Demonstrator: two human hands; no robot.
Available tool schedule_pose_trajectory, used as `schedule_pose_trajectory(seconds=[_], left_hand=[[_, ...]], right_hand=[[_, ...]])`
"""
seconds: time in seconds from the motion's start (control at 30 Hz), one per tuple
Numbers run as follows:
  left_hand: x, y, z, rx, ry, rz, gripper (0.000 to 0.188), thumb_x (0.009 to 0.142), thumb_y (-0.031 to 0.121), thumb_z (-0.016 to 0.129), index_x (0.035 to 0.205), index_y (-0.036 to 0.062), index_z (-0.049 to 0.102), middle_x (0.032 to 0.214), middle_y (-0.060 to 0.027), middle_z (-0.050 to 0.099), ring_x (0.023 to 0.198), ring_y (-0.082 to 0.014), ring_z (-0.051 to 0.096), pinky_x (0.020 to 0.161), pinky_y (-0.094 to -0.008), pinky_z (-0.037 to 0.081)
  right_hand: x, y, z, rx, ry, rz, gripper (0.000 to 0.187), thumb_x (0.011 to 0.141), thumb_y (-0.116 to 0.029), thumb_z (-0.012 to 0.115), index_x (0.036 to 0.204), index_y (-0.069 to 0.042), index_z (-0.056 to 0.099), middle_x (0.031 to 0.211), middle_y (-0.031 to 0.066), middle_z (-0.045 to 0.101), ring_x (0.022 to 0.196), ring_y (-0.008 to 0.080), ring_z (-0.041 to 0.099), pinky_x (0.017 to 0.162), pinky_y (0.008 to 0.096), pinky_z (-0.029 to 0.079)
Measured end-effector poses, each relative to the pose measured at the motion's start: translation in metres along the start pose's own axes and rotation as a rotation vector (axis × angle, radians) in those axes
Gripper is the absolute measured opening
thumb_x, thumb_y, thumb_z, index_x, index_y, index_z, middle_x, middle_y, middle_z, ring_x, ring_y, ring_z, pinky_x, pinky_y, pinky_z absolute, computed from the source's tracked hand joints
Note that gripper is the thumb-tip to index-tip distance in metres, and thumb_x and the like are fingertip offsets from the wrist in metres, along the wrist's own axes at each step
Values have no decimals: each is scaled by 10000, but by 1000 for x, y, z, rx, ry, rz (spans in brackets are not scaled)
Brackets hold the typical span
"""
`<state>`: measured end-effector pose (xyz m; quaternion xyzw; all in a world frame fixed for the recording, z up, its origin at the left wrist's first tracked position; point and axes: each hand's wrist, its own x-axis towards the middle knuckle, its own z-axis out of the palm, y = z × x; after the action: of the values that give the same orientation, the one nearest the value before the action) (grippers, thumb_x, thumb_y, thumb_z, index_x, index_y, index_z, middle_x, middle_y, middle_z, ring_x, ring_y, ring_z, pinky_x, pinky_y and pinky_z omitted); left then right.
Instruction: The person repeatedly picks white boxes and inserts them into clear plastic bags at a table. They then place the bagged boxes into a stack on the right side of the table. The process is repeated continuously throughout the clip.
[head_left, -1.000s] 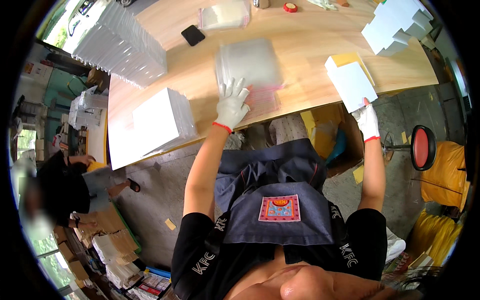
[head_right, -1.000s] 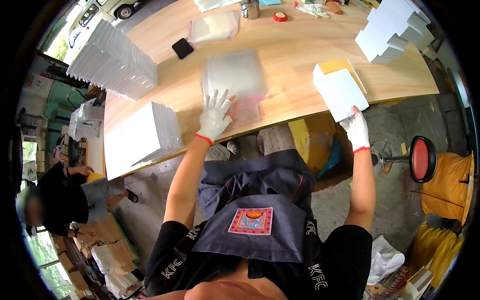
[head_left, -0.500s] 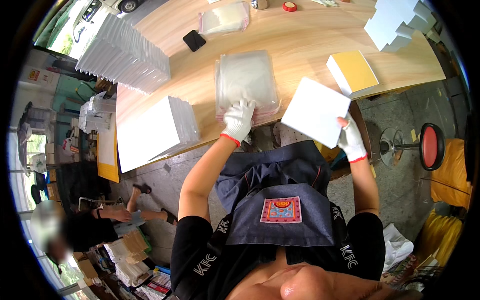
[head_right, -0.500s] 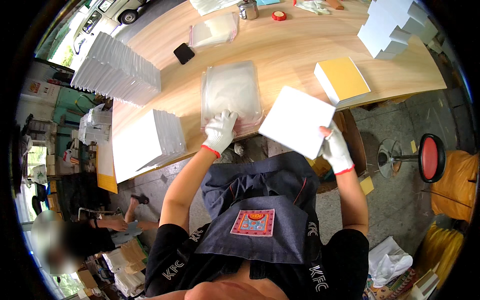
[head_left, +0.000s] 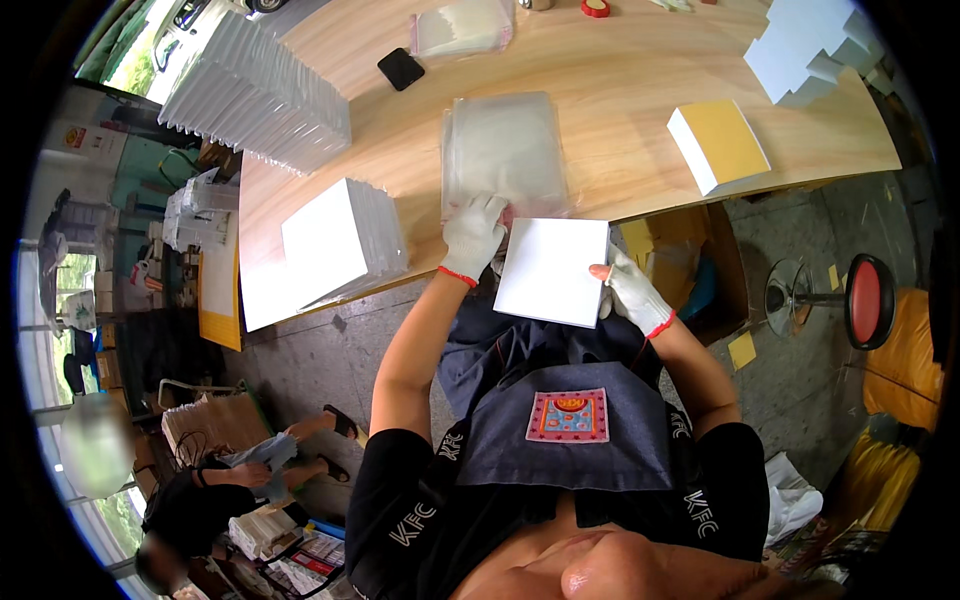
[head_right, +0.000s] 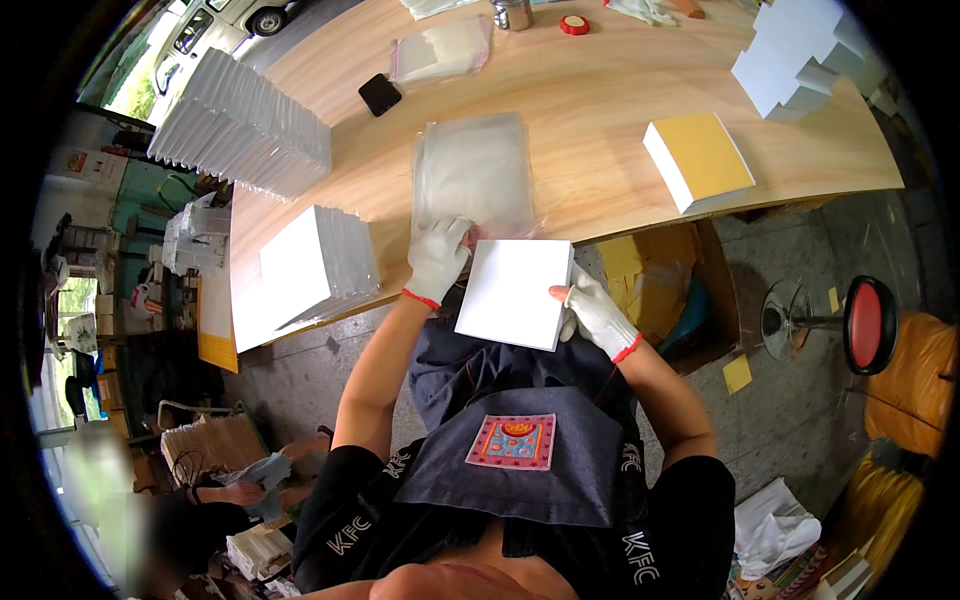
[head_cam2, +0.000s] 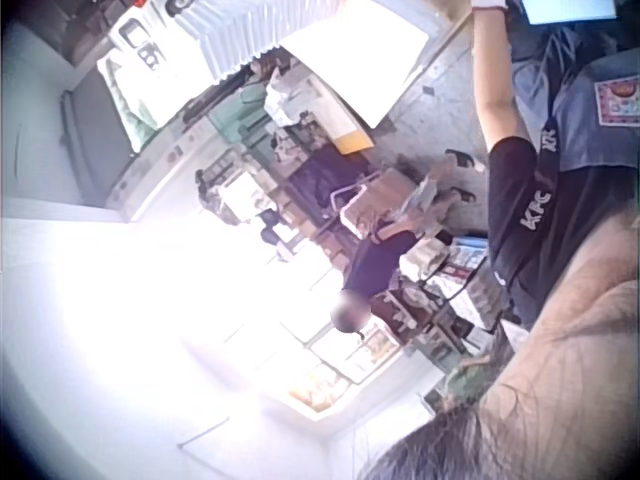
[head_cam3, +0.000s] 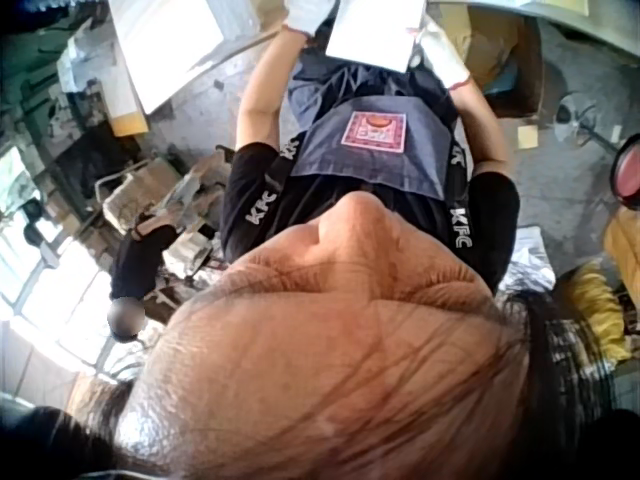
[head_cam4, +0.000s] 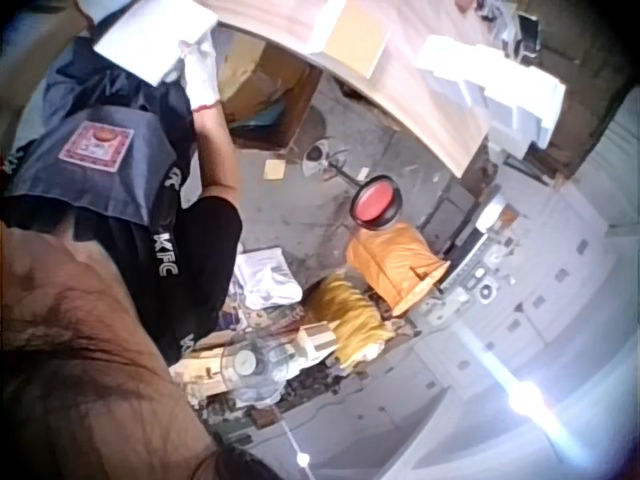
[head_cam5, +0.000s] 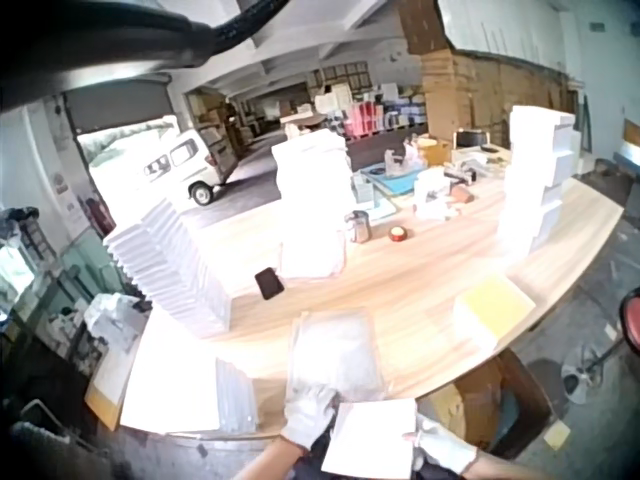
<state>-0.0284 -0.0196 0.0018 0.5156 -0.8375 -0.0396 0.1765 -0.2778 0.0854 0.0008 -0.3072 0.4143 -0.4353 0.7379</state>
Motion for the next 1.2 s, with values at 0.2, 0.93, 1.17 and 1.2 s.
schedule_pose_trajectory(seconds=[0.2,0.93,1.17,1.2], left_hand=[[-17,-9,14,-119,167,-23,243,722,97,571,964,103,568,984,-66,572,927,-279,550,746,-379,469],[-27,2,-13,-817,-125,-772,170,821,192,565,919,56,545,743,-84,622,522,-185,532,485,-314,432],[-26,6,9,-870,-16,-719,164,859,201,504,839,46,557,694,-116,632,493,-223,539,437,-348,393],[-28,6,12,-701,77,-608,160,856,209,514,837,54,546,692,-133,625,525,-269,555,461,-384,400]], right_hand=[[13,13,-2,18,49,-44,563,812,-218,629,1296,-36,409,964,47,579,752,106,576,564,226,480],[57,9,-13,386,323,17,495,834,-121,547,1299,-138,380,1059,100,520,759,229,620,419,316,527],[62,13,-18,405,237,-77,531,844,-135,566,1329,-124,349,1068,104,522,775,210,629,424,296,529],[59,14,-20,374,203,-101,540,846,-140,570,1335,-122,343,1067,103,524,771,204,629,422,289,527]])
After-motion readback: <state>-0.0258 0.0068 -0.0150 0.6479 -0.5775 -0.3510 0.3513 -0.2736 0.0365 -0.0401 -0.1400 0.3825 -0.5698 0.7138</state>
